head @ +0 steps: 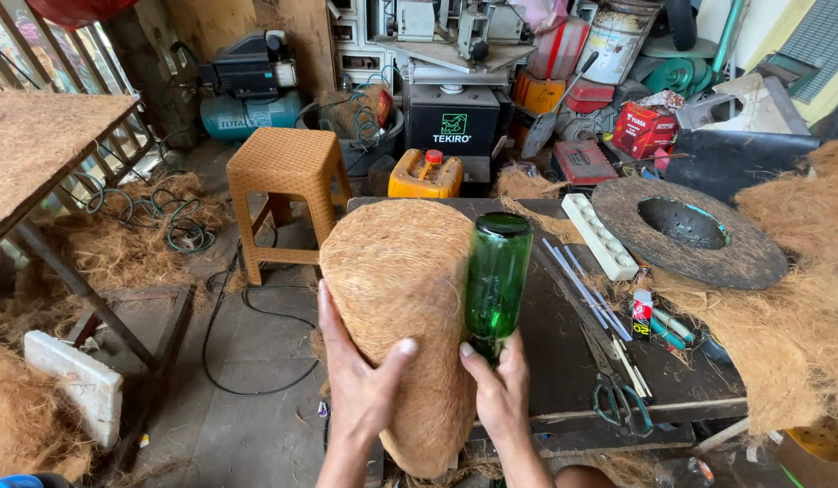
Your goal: The person uses a green glass bottle to press and smooth the inside of a cylindrical coconut fiber mat. They repeatedly rotate the bottle along the inner surface to shape and compact the material.
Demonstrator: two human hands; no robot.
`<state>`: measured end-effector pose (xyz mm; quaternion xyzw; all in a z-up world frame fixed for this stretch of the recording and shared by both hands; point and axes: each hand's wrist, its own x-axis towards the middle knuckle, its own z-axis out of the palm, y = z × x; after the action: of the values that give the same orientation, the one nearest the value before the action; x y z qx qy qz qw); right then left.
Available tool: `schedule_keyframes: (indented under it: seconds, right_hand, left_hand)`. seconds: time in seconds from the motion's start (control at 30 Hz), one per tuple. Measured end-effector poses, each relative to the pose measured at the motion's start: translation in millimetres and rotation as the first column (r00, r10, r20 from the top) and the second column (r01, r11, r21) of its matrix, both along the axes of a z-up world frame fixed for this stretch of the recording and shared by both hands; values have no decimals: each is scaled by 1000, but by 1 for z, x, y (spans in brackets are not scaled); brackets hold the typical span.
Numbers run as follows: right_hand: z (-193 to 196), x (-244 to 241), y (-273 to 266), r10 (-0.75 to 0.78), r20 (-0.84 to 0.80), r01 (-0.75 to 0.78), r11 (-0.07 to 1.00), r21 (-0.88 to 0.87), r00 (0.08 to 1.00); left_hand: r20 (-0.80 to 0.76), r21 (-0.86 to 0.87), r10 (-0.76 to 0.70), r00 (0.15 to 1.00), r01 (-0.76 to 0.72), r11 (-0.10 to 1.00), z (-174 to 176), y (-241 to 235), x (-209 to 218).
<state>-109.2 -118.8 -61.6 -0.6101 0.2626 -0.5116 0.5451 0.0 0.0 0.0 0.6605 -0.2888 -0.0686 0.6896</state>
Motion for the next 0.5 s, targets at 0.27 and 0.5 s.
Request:
schedule_keyframes:
  seconds: [0.27, 0.5]
  right_hand:
    - [13, -14, -6, 91, -32, -91, 996, -5, 995]
    - [33, -18, 21, -13, -170, -34, 961, -273, 985]
  left_hand:
    - [2, -157, -51, 999, 50, 986, -21, 7, 51]
    - [224, -101, -24, 974, 47, 994, 9, 15, 43]
